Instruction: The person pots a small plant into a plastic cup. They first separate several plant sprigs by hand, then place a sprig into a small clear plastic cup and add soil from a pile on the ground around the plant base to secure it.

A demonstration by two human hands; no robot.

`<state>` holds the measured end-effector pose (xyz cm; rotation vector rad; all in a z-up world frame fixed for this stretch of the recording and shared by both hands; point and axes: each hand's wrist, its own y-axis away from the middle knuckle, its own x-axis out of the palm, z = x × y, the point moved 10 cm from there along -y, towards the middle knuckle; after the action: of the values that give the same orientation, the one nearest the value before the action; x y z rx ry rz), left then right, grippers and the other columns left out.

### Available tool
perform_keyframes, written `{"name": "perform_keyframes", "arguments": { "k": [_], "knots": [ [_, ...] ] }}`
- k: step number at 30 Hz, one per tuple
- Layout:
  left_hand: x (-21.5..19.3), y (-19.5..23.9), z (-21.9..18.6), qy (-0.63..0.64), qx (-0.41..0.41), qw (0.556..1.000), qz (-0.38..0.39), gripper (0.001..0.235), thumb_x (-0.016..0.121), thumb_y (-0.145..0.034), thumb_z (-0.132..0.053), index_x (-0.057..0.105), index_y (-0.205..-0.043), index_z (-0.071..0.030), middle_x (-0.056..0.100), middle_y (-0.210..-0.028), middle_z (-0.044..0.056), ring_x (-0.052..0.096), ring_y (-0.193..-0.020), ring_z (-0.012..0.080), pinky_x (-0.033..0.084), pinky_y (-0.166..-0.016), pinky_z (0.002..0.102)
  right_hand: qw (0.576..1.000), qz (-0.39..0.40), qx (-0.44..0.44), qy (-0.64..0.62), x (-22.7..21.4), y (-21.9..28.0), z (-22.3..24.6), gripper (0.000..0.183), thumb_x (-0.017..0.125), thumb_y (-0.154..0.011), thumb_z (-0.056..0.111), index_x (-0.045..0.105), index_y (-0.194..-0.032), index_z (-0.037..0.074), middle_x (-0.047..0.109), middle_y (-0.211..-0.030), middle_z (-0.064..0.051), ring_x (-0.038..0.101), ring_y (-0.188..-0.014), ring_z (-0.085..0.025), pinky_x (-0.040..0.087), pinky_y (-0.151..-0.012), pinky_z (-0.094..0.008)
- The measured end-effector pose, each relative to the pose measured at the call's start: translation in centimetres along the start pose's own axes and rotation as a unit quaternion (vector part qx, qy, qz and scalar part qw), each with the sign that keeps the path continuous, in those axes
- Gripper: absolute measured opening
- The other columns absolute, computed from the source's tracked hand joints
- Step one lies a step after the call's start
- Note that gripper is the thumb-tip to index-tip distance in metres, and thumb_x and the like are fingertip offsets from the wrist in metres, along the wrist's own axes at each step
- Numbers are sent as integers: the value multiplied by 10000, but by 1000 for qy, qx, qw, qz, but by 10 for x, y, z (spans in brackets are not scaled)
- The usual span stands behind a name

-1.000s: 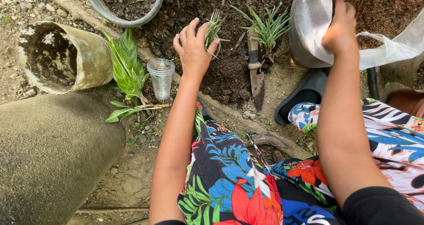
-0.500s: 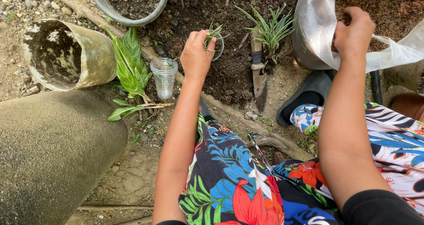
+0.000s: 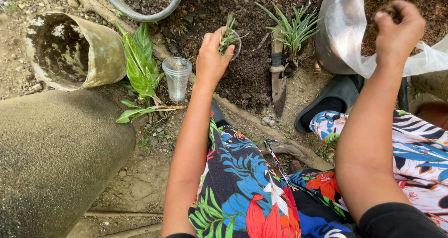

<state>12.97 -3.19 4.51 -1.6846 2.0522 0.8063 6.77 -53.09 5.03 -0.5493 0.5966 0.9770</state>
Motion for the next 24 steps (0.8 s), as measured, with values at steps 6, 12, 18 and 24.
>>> {"name": "perform_keyframes", "arguments": {
  "k": [6, 12, 18, 24],
  "knots": [
    [8, -1, -15, -114, 37, 993, 0, 296, 811, -828, -174, 678, -1093, -177, 583, -1102, 45, 683, -1022, 292, 560, -771, 446, 914, 14, 152, -376, -5, -15, 45, 220, 711, -1039, -20, 660, -1244, 43, 743, -1124, -44, 748, -952, -144, 672, -777, -304],
    [11, 4, 8, -60, 7, 997, -36, 258, 800, -847, -171, 656, -1060, -151, 592, -1138, 44, 696, -939, 293, 570, -770, 438, 863, 159, 127, -462, 61, -5, 120, 143, 666, -1106, -12, 684, -1242, 28, 705, -1104, -56, 609, -848, -142, 513, -712, -269],
    [7, 8, 13, -11, 30, 998, -63, 189, 797, -882, -147, 685, -1033, -151, 630, -1097, 71, 696, -944, 317, 569, -791, 422, 821, 329, 187, -428, 206, 47, 179, 269, 702, -1006, 36, 668, -1273, 42, 719, -1121, -54, 729, -1012, -161, 659, -873, -335],
    [2, 15, 12, 25, 81, 993, -82, 228, 795, -892, -71, 673, -1073, -137, 633, -1096, 75, 698, -994, 311, 582, -869, 410, 889, 400, 51, -216, 250, 83, 235, 330, 776, -934, 100, 719, -1256, 56, 756, -1048, -80, 717, -921, -158, 604, -815, -308]
  ]
}}
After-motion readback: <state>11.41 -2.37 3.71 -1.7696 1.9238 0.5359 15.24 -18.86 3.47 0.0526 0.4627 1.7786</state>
